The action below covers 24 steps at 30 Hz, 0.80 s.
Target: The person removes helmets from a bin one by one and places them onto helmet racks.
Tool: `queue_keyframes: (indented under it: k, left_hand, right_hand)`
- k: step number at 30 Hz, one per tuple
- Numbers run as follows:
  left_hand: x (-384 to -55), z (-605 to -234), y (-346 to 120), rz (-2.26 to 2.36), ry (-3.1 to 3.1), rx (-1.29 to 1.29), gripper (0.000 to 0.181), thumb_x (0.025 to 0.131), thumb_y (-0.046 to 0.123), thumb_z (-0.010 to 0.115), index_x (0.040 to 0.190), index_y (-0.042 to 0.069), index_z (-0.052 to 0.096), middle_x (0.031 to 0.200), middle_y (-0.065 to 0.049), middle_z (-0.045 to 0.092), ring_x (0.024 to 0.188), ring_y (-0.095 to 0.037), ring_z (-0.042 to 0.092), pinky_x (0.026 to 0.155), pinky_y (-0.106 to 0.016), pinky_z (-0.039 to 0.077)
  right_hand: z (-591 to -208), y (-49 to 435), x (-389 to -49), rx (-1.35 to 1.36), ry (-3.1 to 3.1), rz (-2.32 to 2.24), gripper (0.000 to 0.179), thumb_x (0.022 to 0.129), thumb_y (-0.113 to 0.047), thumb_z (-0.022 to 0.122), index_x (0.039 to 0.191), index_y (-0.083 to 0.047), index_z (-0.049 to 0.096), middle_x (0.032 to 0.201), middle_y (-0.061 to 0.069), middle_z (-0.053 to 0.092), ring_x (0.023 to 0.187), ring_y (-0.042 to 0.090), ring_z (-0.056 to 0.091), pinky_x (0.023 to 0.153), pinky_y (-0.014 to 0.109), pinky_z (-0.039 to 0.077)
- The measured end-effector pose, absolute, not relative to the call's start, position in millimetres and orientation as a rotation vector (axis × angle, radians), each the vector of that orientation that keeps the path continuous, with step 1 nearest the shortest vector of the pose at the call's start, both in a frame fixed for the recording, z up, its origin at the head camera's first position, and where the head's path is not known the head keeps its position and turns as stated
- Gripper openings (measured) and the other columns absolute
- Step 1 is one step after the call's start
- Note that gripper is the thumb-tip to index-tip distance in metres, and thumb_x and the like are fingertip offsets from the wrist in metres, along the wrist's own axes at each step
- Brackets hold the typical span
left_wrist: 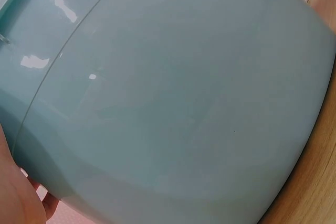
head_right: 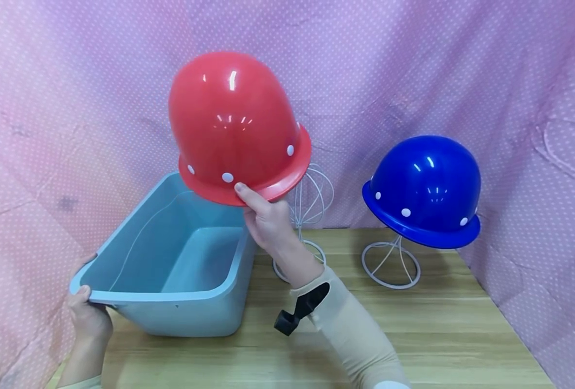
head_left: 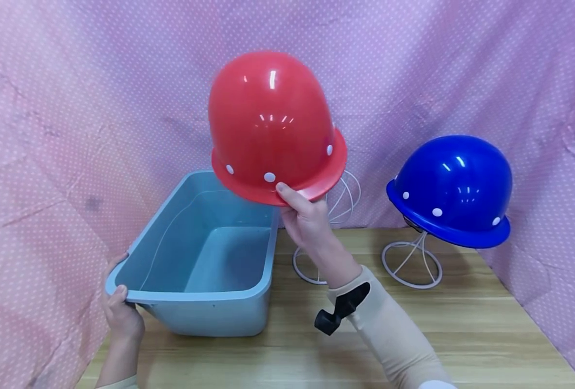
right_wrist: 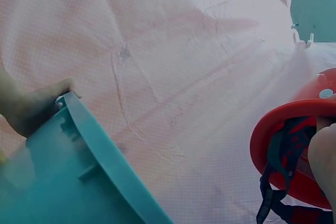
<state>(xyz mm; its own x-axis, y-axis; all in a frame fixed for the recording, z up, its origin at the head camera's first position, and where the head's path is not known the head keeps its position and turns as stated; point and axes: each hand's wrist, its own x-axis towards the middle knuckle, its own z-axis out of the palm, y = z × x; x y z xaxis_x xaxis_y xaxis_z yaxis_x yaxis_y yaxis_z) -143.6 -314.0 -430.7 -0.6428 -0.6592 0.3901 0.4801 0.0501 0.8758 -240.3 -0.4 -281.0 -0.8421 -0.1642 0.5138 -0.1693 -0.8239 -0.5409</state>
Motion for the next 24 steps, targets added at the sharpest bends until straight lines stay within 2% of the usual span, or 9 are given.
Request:
queue_keyframes:
  k: [5,9,16,24]
  left_hand:
    - [-142.5,-430.1,-313.3,-1.723,-1.494,0.177,0.066,0.084,0.019,0.043,0.148,0.011,0.058,0.132,-0.001,0.059,0.118,-0.017,0.053,0.096,-0.035,0.034]
    - [-140.8,-428.7,-311.6,-1.717,-1.497,0.211,0.064,0.085,0.020,0.043,0.147,0.015,0.060,0.131,0.000,0.058,0.117,-0.016,0.052,0.096,-0.035,0.034]
    - [-144.8,-429.8,-315.2,-1.716,-1.476,0.108,0.068,0.081,0.022,0.049,0.147,0.006,0.059,0.133,-0.003,0.059,0.119,-0.018,0.053,0.097,-0.035,0.034]
    - [-142.4,-425.8,-314.3,-1.717,-1.501,0.107,0.067,0.082,0.023,0.048,0.147,0.012,0.060,0.135,-0.003,0.059,0.121,-0.018,0.053,0.098,-0.035,0.033]
  right_hand:
    - [-276.7,6.8,-244.2,0.818,-0.853,2.820,0.040,0.095,0.013,0.047,0.122,-0.015,0.055,0.115,0.000,0.066,0.105,0.013,0.069,0.089,0.023,0.061]
    - [-276.2,10.1,-245.8,0.797,-0.807,2.766,0.045,0.095,0.015,0.044,0.127,-0.015,0.053,0.120,0.000,0.065,0.114,0.016,0.067,0.092,0.027,0.061]
    - [-281.4,8.3,-248.1,0.754,-0.756,2.697,0.050,0.096,0.016,0.048,0.135,-0.016,0.049,0.128,0.001,0.061,0.123,0.020,0.062,0.096,0.030,0.060]
    - [-290.2,8.6,-251.0,0.724,-0.755,2.640,0.054,0.098,0.014,0.049,0.141,-0.019,0.044,0.134,0.001,0.058,0.131,0.023,0.058,0.098,0.032,0.060]
